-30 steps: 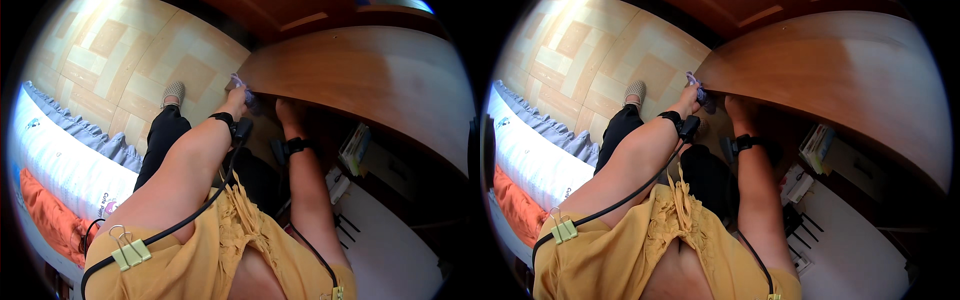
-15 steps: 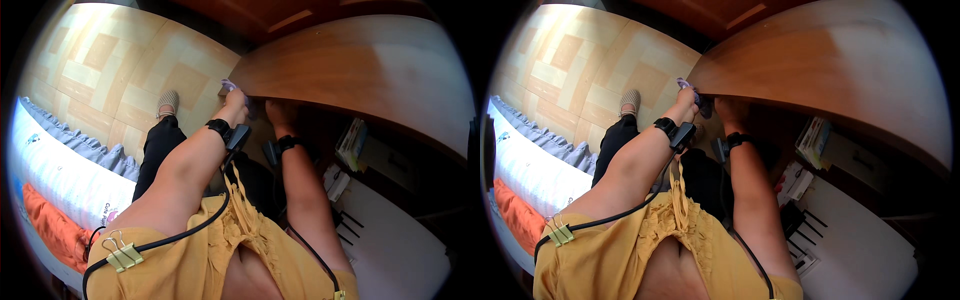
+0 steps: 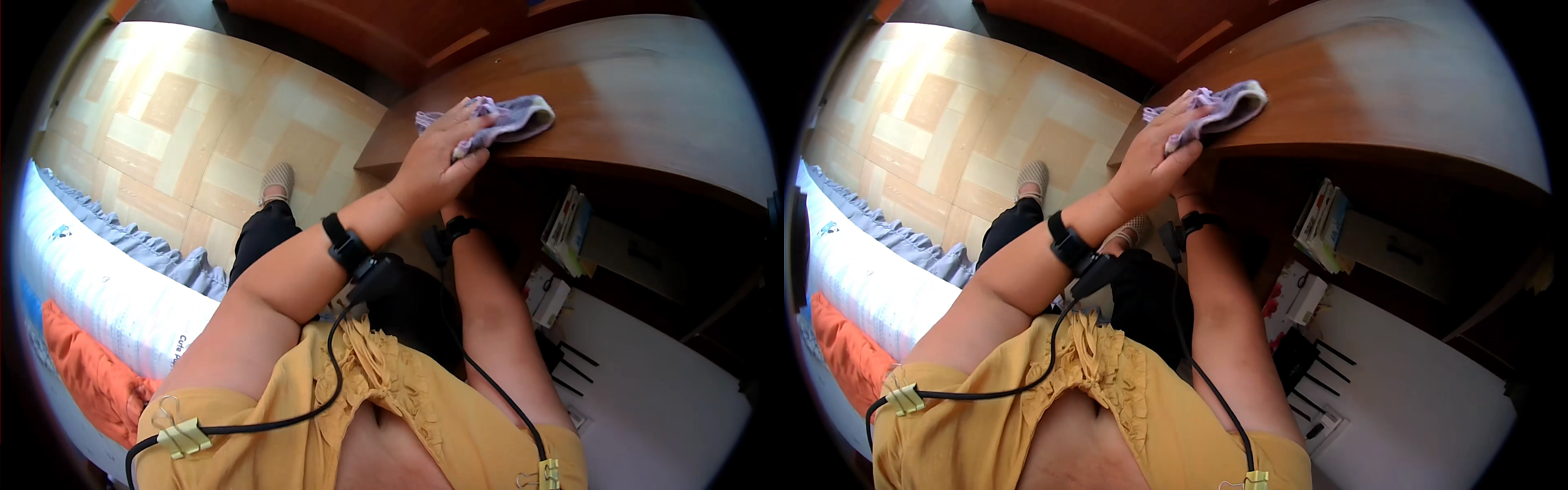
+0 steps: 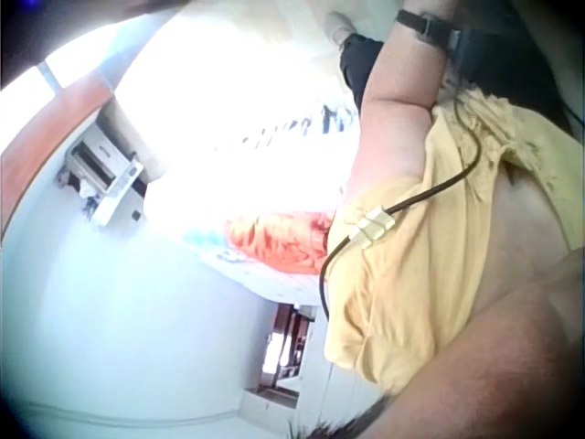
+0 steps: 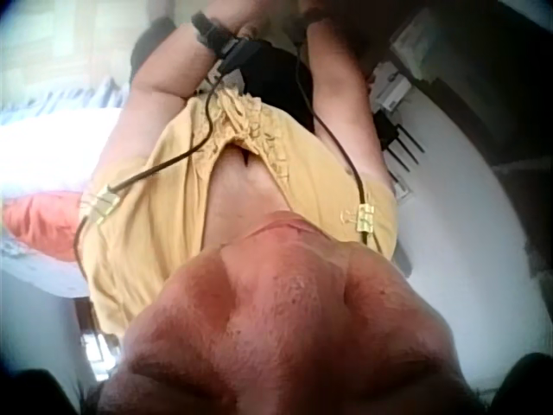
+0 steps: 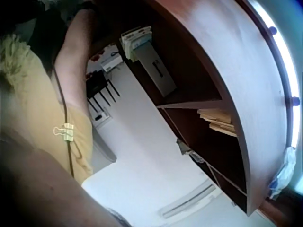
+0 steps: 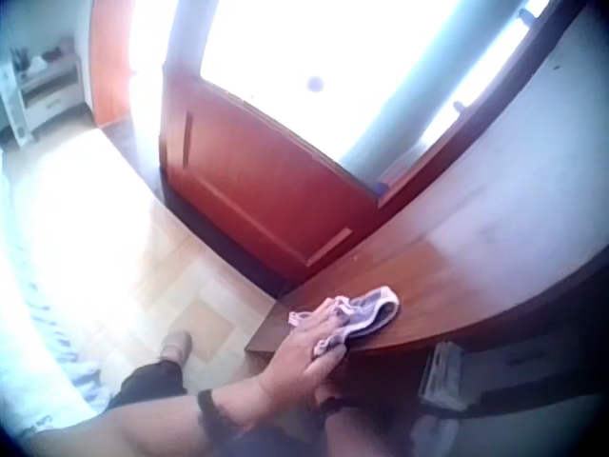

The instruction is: The recorder wipes a sliding glass door, folds two items of laundry/linen on the bed, wipes the desk surface, and finally wipes the bed headboard.

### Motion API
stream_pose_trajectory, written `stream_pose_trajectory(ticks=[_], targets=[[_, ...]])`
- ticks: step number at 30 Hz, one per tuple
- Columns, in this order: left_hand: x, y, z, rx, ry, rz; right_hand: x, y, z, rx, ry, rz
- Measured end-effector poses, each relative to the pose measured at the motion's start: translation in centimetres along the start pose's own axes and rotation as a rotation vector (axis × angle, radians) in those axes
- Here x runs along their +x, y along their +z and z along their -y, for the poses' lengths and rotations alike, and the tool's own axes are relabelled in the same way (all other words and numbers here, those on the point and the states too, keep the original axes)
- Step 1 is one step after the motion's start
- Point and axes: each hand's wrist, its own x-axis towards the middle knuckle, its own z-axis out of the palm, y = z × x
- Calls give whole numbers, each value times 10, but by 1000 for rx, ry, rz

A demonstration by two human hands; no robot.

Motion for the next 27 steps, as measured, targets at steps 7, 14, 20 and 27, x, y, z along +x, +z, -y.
stream_pose_trajectory(ticks=[7, 14, 20, 27], targets=[[-20, 7, 122, -78, -750, 172, -11, 12, -11, -173, -9, 65], [-61, 0, 186, 248, -1083, 197, -19, 19, -14, -192, 36, 109], [-46, -5, 82, 70, -1000, 195, -18, 6, -18, -135, 22, 140], [22, -6, -50, -181, -172, 108, 0, -2, 6, -90, 11, 44]])
